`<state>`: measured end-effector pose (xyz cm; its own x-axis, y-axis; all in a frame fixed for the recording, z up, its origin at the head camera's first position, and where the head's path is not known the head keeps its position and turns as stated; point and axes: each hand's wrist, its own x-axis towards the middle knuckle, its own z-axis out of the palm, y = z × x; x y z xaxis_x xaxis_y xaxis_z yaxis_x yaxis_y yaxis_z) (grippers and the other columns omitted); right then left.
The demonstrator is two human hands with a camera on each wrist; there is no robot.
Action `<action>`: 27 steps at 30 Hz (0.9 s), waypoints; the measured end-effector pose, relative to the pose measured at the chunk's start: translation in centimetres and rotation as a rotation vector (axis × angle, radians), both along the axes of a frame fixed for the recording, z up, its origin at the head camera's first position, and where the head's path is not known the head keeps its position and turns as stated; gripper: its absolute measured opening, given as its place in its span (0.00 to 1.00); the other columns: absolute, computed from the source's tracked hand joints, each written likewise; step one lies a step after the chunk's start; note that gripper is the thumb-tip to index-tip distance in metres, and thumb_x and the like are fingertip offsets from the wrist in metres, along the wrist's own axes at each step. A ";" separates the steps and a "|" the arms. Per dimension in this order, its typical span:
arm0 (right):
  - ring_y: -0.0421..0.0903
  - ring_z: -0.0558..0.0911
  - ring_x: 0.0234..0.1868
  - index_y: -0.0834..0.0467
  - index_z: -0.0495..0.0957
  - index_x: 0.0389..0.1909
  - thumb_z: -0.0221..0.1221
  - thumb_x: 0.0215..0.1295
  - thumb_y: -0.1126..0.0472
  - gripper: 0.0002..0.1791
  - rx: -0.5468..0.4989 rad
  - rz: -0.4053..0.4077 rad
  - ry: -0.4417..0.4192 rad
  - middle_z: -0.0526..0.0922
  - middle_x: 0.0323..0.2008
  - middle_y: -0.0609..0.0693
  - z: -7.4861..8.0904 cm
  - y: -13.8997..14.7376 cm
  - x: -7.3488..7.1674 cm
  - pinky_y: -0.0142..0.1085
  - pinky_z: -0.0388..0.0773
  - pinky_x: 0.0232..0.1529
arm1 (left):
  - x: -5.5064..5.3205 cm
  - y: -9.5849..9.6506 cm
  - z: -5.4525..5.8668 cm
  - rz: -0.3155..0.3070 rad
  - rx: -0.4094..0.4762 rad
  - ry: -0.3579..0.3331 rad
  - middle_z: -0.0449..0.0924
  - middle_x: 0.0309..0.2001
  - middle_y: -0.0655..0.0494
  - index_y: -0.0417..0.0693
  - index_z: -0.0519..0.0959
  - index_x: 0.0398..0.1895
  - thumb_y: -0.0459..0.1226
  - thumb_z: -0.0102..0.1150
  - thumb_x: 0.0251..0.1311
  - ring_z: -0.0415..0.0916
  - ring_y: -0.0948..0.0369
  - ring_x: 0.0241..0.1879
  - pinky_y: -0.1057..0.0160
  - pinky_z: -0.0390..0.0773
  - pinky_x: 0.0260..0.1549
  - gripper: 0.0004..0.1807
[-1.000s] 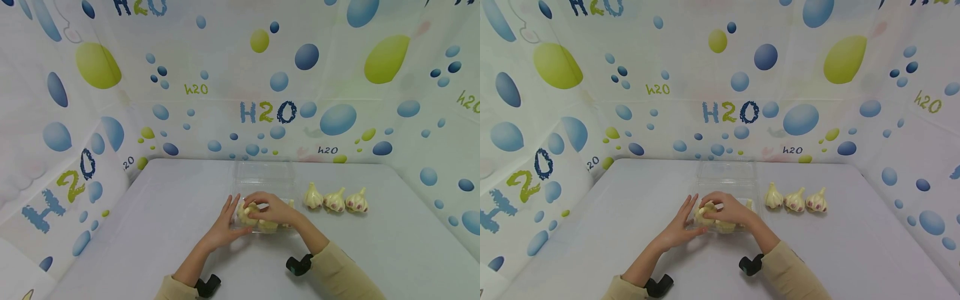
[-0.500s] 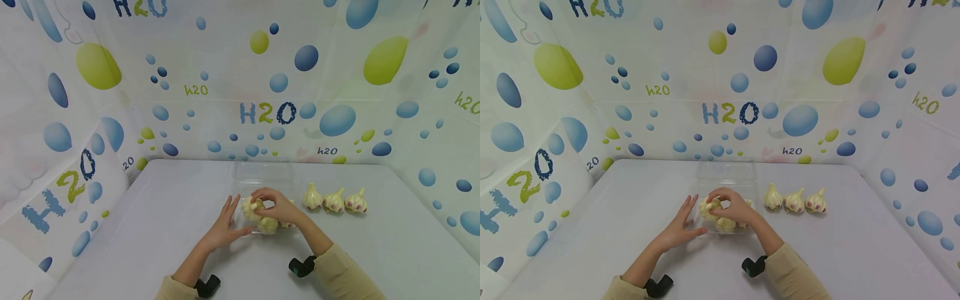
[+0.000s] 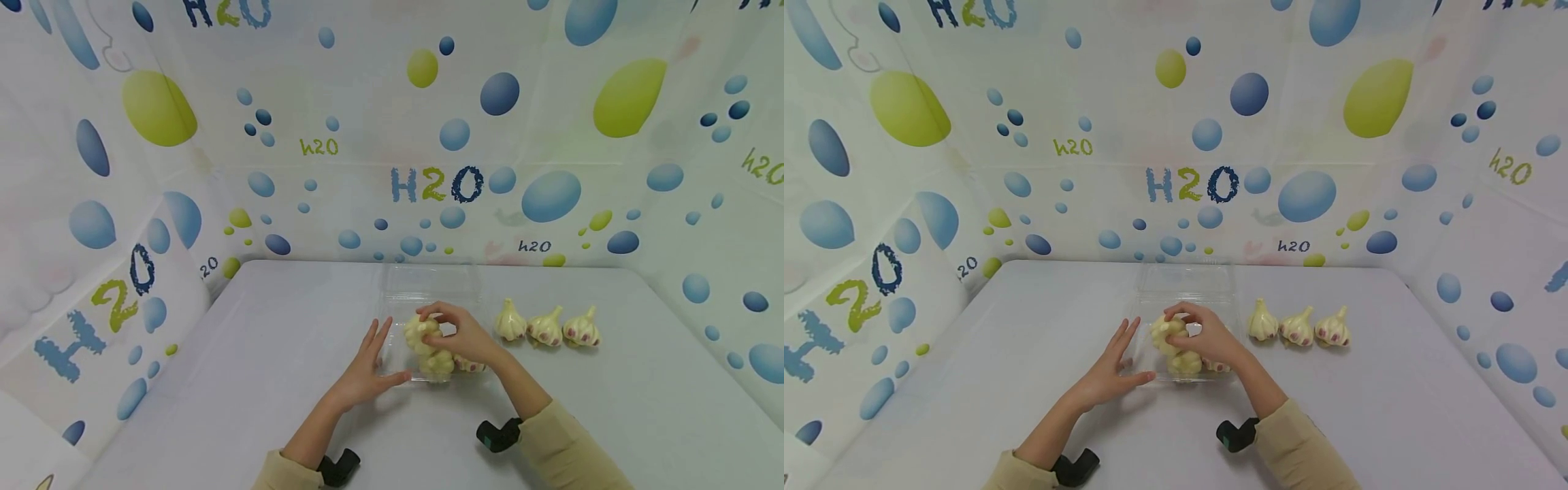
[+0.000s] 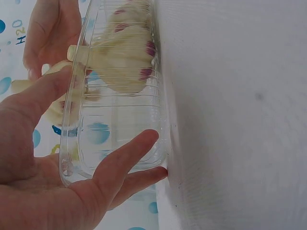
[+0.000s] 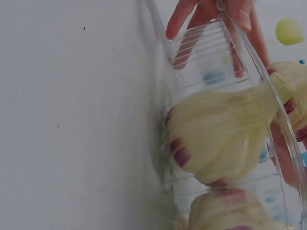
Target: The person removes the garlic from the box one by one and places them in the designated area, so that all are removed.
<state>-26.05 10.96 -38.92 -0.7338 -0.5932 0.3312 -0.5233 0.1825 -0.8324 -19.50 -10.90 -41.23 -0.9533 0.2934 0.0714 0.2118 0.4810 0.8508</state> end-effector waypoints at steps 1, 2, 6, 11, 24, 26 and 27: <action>0.53 0.71 0.55 0.59 0.74 0.40 0.63 0.55 0.66 0.12 -0.001 -0.008 0.016 0.75 0.53 0.58 0.1 0.2 0.0 0.50 0.67 0.53 | 0.0 0.0 0.0 0.000 -0.001 0.000 0.31 0.71 0.42 0.61 0.44 0.72 0.45 0.66 0.50 0.47 0.40 0.65 0.41 0.64 0.52 0.51; 0.52 0.71 0.55 0.58 0.74 0.41 0.63 0.56 0.66 0.12 -0.003 -0.014 0.027 0.75 0.53 0.57 0.2 0.3 0.0 0.50 0.66 0.54 | 0.0 0.0 0.0 0.000 -0.002 0.001 0.31 0.71 0.42 0.61 0.44 0.72 0.45 0.66 0.50 0.47 0.39 0.66 0.41 0.63 0.53 0.51; 0.54 0.72 0.53 0.57 0.73 0.44 0.62 0.57 0.65 0.14 0.001 -0.038 0.034 0.74 0.52 0.55 0.9 1.1 0.2 0.46 0.70 0.52 | -0.1 0.0 -0.1 0.002 -0.006 0.004 0.31 0.71 0.42 0.61 0.43 0.72 0.45 0.66 0.51 0.44 0.39 0.66 0.39 0.61 0.53 0.51; 0.58 0.71 0.51 0.57 0.71 0.48 0.61 0.59 0.65 0.17 -0.007 -0.069 -0.033 0.71 0.53 0.57 1.6 2.3 0.5 0.38 0.78 0.38 | -0.1 0.0 0.0 0.003 -0.003 0.006 0.31 0.71 0.43 0.61 0.44 0.72 0.45 0.66 0.50 0.43 0.40 0.67 0.39 0.60 0.54 0.51; 0.52 0.70 0.52 0.58 0.72 0.54 0.59 0.60 0.63 0.20 0.042 -0.172 0.032 0.73 0.54 0.53 2.5 5.0 1.0 0.43 0.69 0.48 | 0.1 0.2 0.1 0.011 -0.007 0.007 0.31 0.71 0.44 0.60 0.44 0.72 0.44 0.66 0.50 0.41 0.40 0.67 0.36 0.57 0.54 0.51; 0.48 0.69 0.53 0.59 0.73 0.54 0.59 0.60 0.65 0.19 0.037 -0.170 0.057 0.74 0.54 0.54 2.9 5.3 1.2 0.43 0.67 0.51 | 0.1 0.2 0.1 0.013 -0.011 0.007 0.31 0.72 0.45 0.61 0.44 0.72 0.44 0.66 0.51 0.40 0.40 0.67 0.36 0.56 0.54 0.51; 0.45 0.69 0.53 0.60 0.73 0.53 0.59 0.60 0.66 0.19 0.039 -0.174 0.065 0.74 0.53 0.54 3.2 5.3 1.4 0.42 0.66 0.52 | 0.1 0.2 0.2 0.013 -0.012 0.007 0.31 0.72 0.45 0.61 0.44 0.72 0.44 0.66 0.51 0.40 0.41 0.67 0.35 0.56 0.54 0.51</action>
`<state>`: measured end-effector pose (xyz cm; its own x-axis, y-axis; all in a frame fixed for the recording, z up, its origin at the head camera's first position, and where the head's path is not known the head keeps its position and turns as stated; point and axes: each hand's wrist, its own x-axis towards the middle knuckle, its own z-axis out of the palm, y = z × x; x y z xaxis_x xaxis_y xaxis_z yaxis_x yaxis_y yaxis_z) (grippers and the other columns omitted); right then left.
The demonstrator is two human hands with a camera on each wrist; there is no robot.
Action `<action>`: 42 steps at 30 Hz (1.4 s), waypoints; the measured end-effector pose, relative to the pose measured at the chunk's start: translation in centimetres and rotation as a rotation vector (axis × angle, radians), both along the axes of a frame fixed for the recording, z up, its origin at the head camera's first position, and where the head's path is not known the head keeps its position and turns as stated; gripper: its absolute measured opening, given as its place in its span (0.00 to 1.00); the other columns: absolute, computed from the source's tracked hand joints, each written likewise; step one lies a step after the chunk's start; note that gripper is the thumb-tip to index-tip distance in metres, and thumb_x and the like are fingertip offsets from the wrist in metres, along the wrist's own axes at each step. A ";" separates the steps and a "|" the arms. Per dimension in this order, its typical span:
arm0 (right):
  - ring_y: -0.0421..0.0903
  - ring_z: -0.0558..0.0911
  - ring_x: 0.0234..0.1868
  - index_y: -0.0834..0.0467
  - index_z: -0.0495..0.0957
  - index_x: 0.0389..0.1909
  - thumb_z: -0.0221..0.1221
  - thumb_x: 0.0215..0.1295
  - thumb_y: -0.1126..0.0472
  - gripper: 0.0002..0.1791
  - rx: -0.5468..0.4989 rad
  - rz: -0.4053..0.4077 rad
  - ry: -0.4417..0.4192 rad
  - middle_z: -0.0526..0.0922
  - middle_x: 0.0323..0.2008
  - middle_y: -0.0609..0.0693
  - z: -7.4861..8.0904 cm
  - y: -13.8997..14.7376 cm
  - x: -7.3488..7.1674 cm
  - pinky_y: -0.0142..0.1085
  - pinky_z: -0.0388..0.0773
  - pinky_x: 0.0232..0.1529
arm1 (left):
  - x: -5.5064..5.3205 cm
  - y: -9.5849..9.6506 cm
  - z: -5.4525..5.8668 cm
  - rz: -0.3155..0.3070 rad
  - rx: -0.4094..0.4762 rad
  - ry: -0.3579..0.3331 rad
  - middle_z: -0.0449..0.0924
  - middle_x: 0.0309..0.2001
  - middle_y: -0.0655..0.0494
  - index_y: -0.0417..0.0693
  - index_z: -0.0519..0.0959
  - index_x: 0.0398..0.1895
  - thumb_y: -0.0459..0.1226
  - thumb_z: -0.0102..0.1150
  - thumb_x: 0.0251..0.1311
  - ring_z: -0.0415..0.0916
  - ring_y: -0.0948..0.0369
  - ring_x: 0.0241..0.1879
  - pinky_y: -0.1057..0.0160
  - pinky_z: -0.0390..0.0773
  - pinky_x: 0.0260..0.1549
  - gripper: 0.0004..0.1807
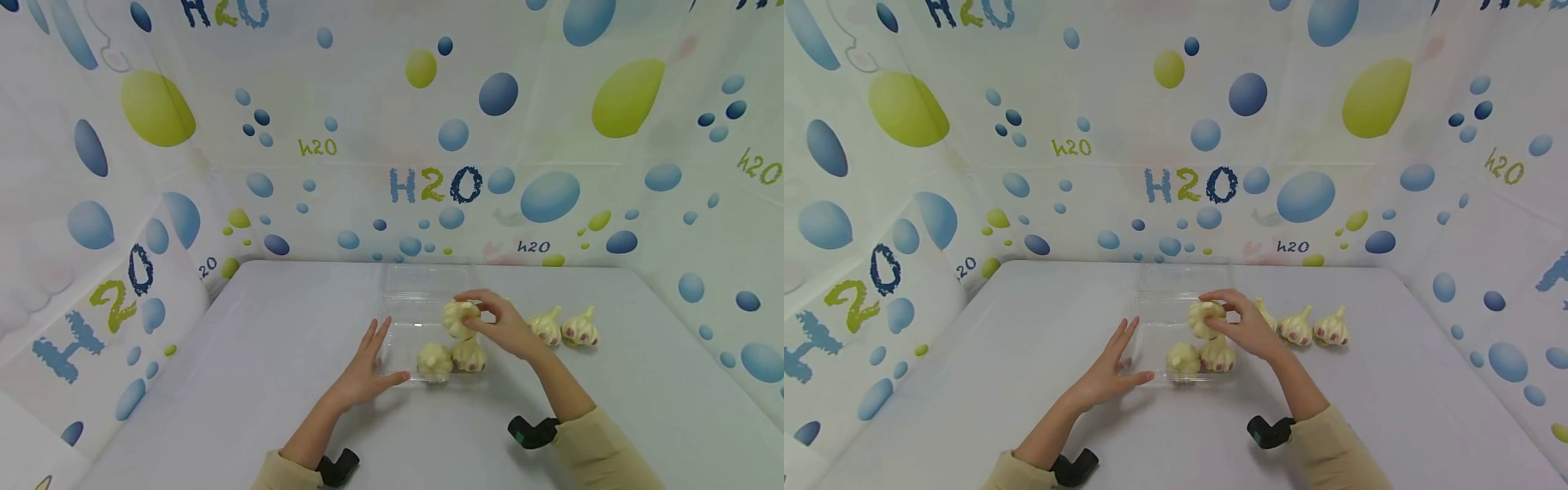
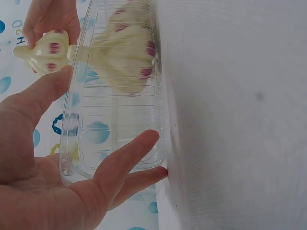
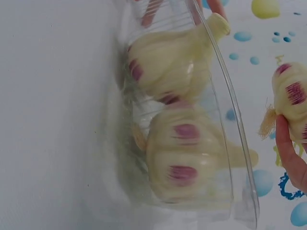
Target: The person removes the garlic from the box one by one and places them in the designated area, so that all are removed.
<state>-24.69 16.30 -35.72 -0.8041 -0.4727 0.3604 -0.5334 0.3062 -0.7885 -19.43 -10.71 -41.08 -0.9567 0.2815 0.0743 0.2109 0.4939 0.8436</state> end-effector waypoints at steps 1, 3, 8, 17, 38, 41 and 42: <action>0.45 0.69 0.53 0.60 0.73 0.53 0.58 0.60 0.66 0.19 -0.002 0.002 0.004 0.74 0.53 0.54 0.0 0.2 -0.1 0.42 0.66 0.52 | 0.0 0.0 0.0 -0.001 -0.001 0.001 0.31 0.72 0.45 0.61 0.43 0.72 0.44 0.66 0.51 0.40 0.41 0.67 0.35 0.56 0.54 0.51; 0.45 0.70 0.52 0.60 0.73 0.53 0.58 0.61 0.66 0.18 -0.007 -0.002 -0.003 0.74 0.52 0.54 -0.1 0.6 -0.2 0.41 0.67 0.51 | 0.0 0.0 0.0 -0.003 0.000 0.003 0.31 0.72 0.45 0.62 0.43 0.72 0.44 0.66 0.51 0.40 0.41 0.67 0.36 0.56 0.54 0.51; 0.52 0.71 0.48 0.60 0.73 0.53 0.58 0.61 0.66 0.18 -0.041 -0.012 -0.033 0.72 0.54 0.55 -0.6 1.8 -0.8 0.36 0.74 0.39 | -0.1 0.0 -0.1 -0.011 0.006 0.010 0.31 0.72 0.45 0.62 0.43 0.72 0.45 0.66 0.50 0.41 0.41 0.67 0.38 0.59 0.54 0.51; 0.48 0.72 0.47 0.63 0.70 0.54 0.60 0.58 0.67 0.22 -0.085 -0.054 -0.087 0.71 0.54 0.54 -0.1 3.7 -0.5 0.33 0.74 0.32 | -0.1 0.0 -0.2 -0.012 0.012 0.007 0.31 0.72 0.45 0.62 0.43 0.72 0.45 0.66 0.50 0.42 0.41 0.67 0.40 0.60 0.54 0.51; 0.36 0.76 0.45 0.62 0.69 0.54 0.54 0.64 0.67 0.17 -0.158 -0.103 -0.129 0.74 0.47 0.38 0.4 7.9 0.3 0.33 0.78 0.37 | -0.1 0.2 0.0 -0.003 0.000 0.003 0.31 0.71 0.43 0.59 0.43 0.72 0.45 0.67 0.50 0.42 0.40 0.67 0.38 0.60 0.53 0.51; 0.36 0.77 0.44 0.59 0.70 0.54 0.52 0.65 0.66 0.16 -0.165 -0.115 -0.147 0.74 0.47 0.38 0.4 8.3 0.4 0.33 0.78 0.37 | -0.2 0.1 0.0 0.000 -0.003 0.002 0.31 0.72 0.44 0.60 0.43 0.72 0.46 0.66 0.50 0.41 0.41 0.67 0.37 0.57 0.54 0.51; 0.35 0.77 0.43 0.58 0.70 0.54 0.52 0.65 0.66 0.16 -0.168 -0.118 -0.151 0.74 0.47 0.38 0.4 8.4 0.4 0.32 0.78 0.36 | -0.2 0.1 0.0 0.001 -0.001 0.001 0.31 0.72 0.45 0.61 0.43 0.72 0.46 0.66 0.50 0.41 0.41 0.67 0.37 0.57 0.54 0.51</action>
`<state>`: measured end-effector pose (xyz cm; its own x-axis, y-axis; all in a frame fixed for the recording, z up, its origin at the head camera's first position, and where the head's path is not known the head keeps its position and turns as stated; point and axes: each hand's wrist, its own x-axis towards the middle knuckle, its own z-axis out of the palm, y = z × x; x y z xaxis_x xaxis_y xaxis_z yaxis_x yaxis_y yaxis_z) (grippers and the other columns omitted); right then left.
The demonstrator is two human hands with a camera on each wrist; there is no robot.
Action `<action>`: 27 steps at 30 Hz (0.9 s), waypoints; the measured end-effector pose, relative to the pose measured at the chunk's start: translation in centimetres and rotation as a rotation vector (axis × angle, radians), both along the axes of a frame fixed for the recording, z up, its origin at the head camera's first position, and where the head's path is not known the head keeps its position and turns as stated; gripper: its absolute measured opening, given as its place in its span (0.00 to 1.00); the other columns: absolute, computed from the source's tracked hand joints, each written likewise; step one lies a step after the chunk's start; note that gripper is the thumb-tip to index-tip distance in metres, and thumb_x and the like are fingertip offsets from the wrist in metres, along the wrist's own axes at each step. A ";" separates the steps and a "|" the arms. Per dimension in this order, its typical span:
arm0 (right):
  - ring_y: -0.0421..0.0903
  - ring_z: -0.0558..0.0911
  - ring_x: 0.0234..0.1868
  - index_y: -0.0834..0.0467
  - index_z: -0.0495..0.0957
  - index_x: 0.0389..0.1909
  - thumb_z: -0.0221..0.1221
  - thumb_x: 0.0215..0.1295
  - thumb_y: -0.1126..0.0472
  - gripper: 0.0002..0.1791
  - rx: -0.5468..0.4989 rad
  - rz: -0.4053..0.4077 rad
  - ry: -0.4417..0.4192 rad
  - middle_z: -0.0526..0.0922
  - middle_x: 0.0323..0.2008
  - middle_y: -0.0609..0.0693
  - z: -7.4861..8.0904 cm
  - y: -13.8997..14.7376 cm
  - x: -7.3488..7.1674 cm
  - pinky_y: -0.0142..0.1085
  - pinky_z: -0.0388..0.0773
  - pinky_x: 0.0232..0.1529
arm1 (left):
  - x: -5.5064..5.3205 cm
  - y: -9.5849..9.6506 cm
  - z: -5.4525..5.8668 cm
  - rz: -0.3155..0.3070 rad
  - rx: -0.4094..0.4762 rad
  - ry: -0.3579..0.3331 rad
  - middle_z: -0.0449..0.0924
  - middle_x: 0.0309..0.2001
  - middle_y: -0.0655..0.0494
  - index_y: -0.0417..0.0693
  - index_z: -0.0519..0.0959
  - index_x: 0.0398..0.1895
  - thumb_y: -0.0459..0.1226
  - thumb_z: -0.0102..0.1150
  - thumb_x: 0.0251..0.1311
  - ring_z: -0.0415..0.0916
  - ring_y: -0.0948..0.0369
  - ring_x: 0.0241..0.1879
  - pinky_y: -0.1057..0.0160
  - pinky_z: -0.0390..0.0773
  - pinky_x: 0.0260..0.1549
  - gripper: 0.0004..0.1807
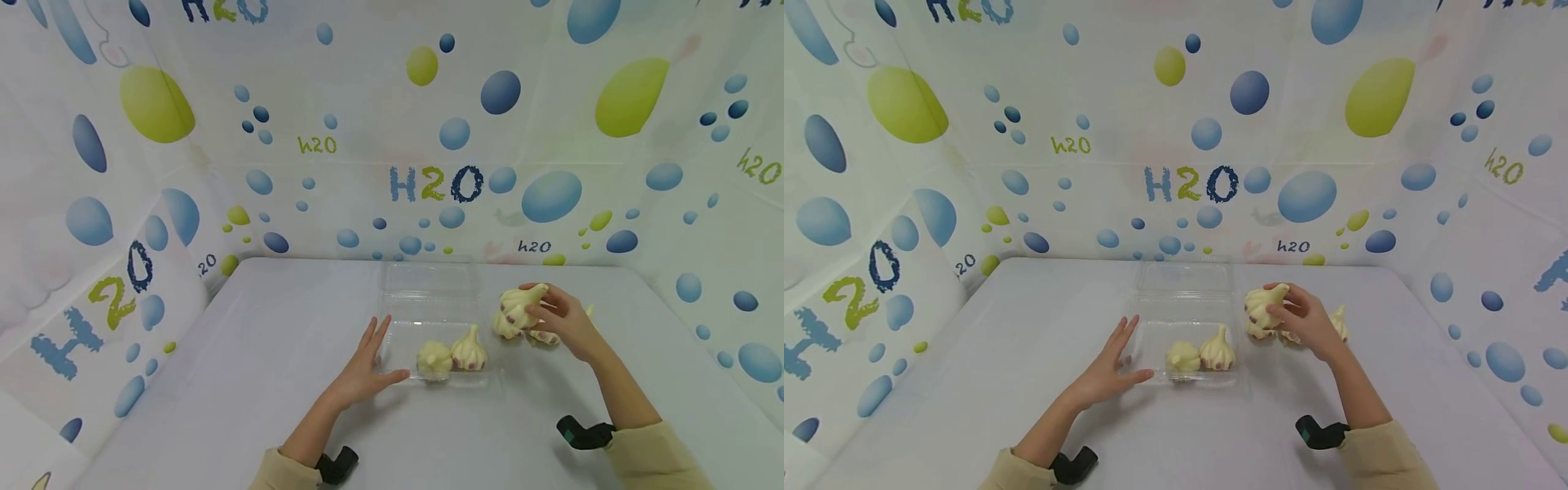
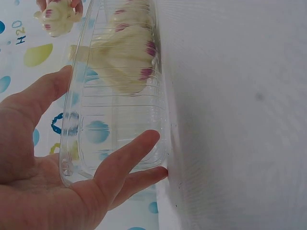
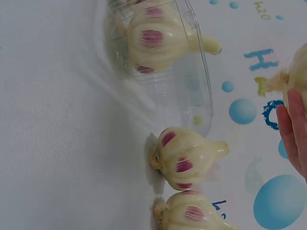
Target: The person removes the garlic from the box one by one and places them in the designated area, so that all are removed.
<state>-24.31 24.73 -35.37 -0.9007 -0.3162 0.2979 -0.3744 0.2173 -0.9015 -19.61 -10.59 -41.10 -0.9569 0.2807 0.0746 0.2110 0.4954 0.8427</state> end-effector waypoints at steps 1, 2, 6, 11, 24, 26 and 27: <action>0.35 0.77 0.43 0.57 0.70 0.54 0.52 0.66 0.65 0.16 -0.002 -0.004 -0.004 0.74 0.46 0.38 0.0 0.1 0.0 0.32 0.78 0.36 | 0.0 0.0 0.0 0.001 -0.001 -0.002 0.31 0.72 0.45 0.61 0.43 0.72 0.46 0.66 0.50 0.40 0.41 0.67 0.36 0.57 0.54 0.51; 0.35 0.77 0.43 0.57 0.71 0.54 0.52 0.66 0.65 0.16 -0.004 -0.004 -0.005 0.74 0.46 0.38 0.0 0.2 0.0 0.33 0.78 0.36 | 0.0 0.0 0.0 0.003 -0.002 -0.002 0.31 0.72 0.45 0.62 0.43 0.72 0.46 0.66 0.50 0.40 0.41 0.68 0.36 0.57 0.54 0.51; 0.35 0.77 0.43 0.59 0.71 0.53 0.53 0.65 0.66 0.16 0.004 -0.004 -0.009 0.75 0.46 0.37 -0.2 0.5 0.1 0.34 0.79 0.35 | 0.0 -0.1 0.1 0.009 -0.007 0.000 0.31 0.72 0.45 0.62 0.43 0.72 0.47 0.66 0.50 0.40 0.41 0.67 0.36 0.57 0.54 0.51; 0.34 0.76 0.44 0.64 0.68 0.54 0.53 0.65 0.64 0.17 0.047 -0.010 -0.050 0.73 0.47 0.38 -0.8 1.0 0.6 0.33 0.78 0.37 | 0.0 -0.1 0.2 0.013 -0.020 -0.004 0.31 0.72 0.45 0.62 0.43 0.72 0.47 0.66 0.50 0.40 0.41 0.67 0.36 0.56 0.54 0.52; 0.52 0.77 0.47 0.65 0.68 0.54 0.56 0.63 0.61 0.21 0.177 0.029 -0.173 0.69 0.49 0.61 -2.9 1.5 1.1 0.38 0.79 0.37 | -0.1 -0.1 0.0 0.006 -0.006 -0.011 0.31 0.72 0.45 0.64 0.43 0.72 0.47 0.67 0.49 0.40 0.42 0.68 0.37 0.57 0.54 0.52; 0.55 0.76 0.48 0.64 0.68 0.54 0.57 0.63 0.60 0.21 0.201 0.022 -0.189 0.70 0.49 0.61 -3.1 1.5 1.1 0.38 0.79 0.36 | -0.1 -0.1 -0.1 0.006 -0.003 -0.011 0.31 0.72 0.45 0.64 0.43 0.72 0.47 0.67 0.49 0.39 0.42 0.68 0.36 0.57 0.54 0.52; 0.56 0.75 0.48 0.64 0.68 0.54 0.57 0.62 0.59 0.22 0.216 0.018 -0.195 0.70 0.48 0.61 -3.2 1.5 1.1 0.38 0.79 0.36 | 0.0 -0.1 -0.1 0.007 -0.001 -0.012 0.31 0.72 0.45 0.64 0.43 0.72 0.47 0.67 0.49 0.39 0.42 0.68 0.36 0.56 0.54 0.52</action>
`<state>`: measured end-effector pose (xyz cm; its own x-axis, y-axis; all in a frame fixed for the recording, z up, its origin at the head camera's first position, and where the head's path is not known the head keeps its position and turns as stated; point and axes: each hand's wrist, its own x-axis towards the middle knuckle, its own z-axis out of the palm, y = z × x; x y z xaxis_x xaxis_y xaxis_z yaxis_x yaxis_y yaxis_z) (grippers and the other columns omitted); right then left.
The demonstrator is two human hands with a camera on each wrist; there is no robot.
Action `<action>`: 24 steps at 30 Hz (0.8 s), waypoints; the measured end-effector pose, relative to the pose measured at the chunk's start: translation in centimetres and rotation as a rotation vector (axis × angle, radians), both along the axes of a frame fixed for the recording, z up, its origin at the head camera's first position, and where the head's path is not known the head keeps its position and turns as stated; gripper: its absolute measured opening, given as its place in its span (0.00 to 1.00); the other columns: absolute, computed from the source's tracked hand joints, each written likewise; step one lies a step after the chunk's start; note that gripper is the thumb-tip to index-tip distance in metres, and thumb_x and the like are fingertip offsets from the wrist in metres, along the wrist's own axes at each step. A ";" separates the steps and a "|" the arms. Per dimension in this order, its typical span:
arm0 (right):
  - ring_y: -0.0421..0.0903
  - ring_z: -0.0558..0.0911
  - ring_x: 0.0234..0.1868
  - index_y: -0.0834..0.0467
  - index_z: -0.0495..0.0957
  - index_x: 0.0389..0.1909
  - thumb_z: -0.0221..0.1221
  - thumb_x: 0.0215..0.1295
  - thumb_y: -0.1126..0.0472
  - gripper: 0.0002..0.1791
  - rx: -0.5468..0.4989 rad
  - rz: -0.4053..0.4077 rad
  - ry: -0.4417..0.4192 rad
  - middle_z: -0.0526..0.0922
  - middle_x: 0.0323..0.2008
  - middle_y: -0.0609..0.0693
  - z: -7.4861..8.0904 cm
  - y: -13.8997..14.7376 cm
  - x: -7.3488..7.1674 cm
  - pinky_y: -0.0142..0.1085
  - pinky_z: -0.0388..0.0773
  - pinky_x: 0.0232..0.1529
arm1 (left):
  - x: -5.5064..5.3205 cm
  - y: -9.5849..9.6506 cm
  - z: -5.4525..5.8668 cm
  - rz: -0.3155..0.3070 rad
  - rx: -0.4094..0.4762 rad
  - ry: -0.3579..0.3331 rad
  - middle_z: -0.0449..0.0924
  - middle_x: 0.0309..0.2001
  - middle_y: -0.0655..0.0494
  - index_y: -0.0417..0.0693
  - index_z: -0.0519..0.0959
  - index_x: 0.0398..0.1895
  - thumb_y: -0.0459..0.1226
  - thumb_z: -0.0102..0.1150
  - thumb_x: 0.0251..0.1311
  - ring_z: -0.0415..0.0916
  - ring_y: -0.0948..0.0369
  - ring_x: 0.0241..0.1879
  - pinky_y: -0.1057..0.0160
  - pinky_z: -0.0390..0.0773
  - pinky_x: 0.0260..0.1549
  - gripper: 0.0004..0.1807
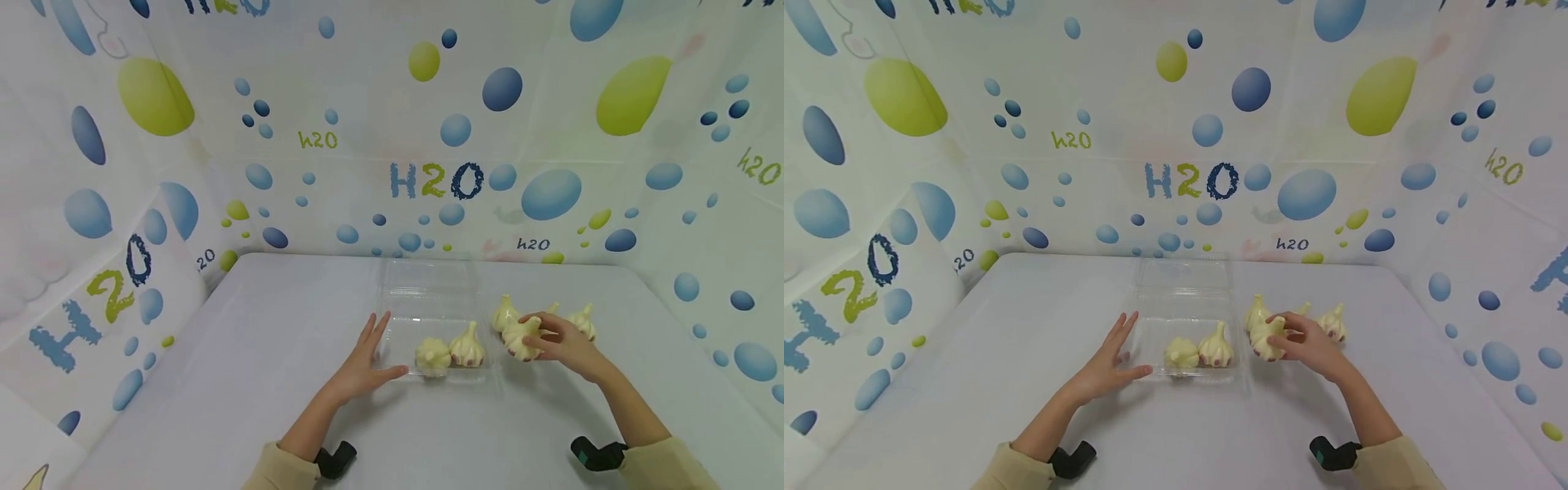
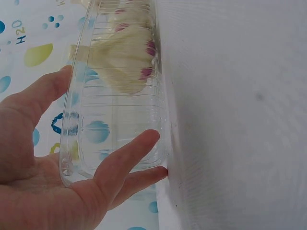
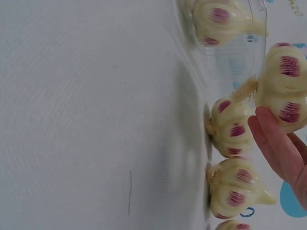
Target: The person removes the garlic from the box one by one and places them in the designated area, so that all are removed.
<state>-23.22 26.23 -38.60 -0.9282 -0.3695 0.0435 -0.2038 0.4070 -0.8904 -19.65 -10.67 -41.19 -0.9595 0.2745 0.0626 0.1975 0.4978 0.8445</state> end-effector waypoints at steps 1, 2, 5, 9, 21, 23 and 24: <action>0.56 0.75 0.48 0.64 0.68 0.54 0.58 0.62 0.58 0.22 0.014 -0.002 -0.004 0.71 0.48 0.61 -0.1 0.0 0.0 0.39 0.79 0.35 | 0.0 0.0 0.0 0.001 0.000 0.001 0.31 0.72 0.45 0.64 0.43 0.72 0.47 0.67 0.49 0.39 0.42 0.68 0.36 0.56 0.54 0.52; 0.58 0.75 0.48 0.63 0.68 0.54 0.58 0.62 0.58 0.22 0.030 -0.009 -0.010 0.71 0.48 0.61 -0.2 0.0 -0.1 0.39 0.79 0.35 | 0.0 0.0 0.0 0.002 0.001 0.001 0.31 0.72 0.45 0.64 0.43 0.72 0.47 0.67 0.49 0.39 0.42 0.68 0.36 0.56 0.54 0.52; 0.58 0.75 0.48 0.63 0.68 0.54 0.58 0.62 0.56 0.23 0.062 -0.018 -0.025 0.72 0.49 0.63 -0.4 -0.1 -0.2 0.40 0.79 0.34 | 0.0 0.0 0.0 0.004 0.004 -0.002 0.31 0.72 0.46 0.63 0.43 0.72 0.47 0.67 0.49 0.39 0.42 0.68 0.36 0.56 0.54 0.52; 0.60 0.75 0.50 0.66 0.66 0.57 0.59 0.61 0.55 0.28 0.107 -0.028 -0.054 0.69 0.54 0.68 -0.5 -0.3 -0.1 0.40 0.79 0.35 | 0.1 0.0 0.0 0.004 0.002 0.000 0.31 0.72 0.46 0.61 0.43 0.72 0.47 0.66 0.50 0.38 0.41 0.68 0.36 0.56 0.54 0.52; 0.66 0.70 0.54 0.73 0.52 0.65 0.59 0.60 0.49 0.44 0.220 -0.083 -0.107 0.63 0.57 0.74 -0.7 -1.1 -0.1 0.38 0.79 0.35 | 0.0 0.1 0.2 0.000 0.007 -0.005 0.30 0.72 0.46 0.61 0.43 0.72 0.44 0.66 0.51 0.40 0.41 0.68 0.39 0.59 0.54 0.51; 0.66 0.69 0.54 0.74 0.51 0.65 0.59 0.60 0.49 0.44 0.221 -0.085 -0.118 0.63 0.56 0.74 -0.6 -1.1 -0.1 0.38 0.79 0.35 | 0.0 0.1 0.2 -0.004 0.011 -0.007 0.30 0.72 0.46 0.60 0.43 0.72 0.44 0.66 0.51 0.41 0.41 0.68 0.40 0.61 0.54 0.51; 0.65 0.69 0.54 0.74 0.51 0.65 0.59 0.60 0.49 0.44 0.223 -0.088 -0.123 0.63 0.56 0.74 -0.6 -1.2 0.0 0.38 0.79 0.35 | 0.0 0.1 0.2 -0.005 0.012 -0.009 0.30 0.72 0.46 0.60 0.43 0.72 0.44 0.66 0.50 0.41 0.41 0.67 0.41 0.61 0.54 0.51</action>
<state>-23.26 25.08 -39.21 -0.9504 -0.2750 -0.1454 -0.0544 0.6074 -0.7925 -19.63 -10.57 -40.96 -0.9587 0.2786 0.0567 0.1919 0.4869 0.8521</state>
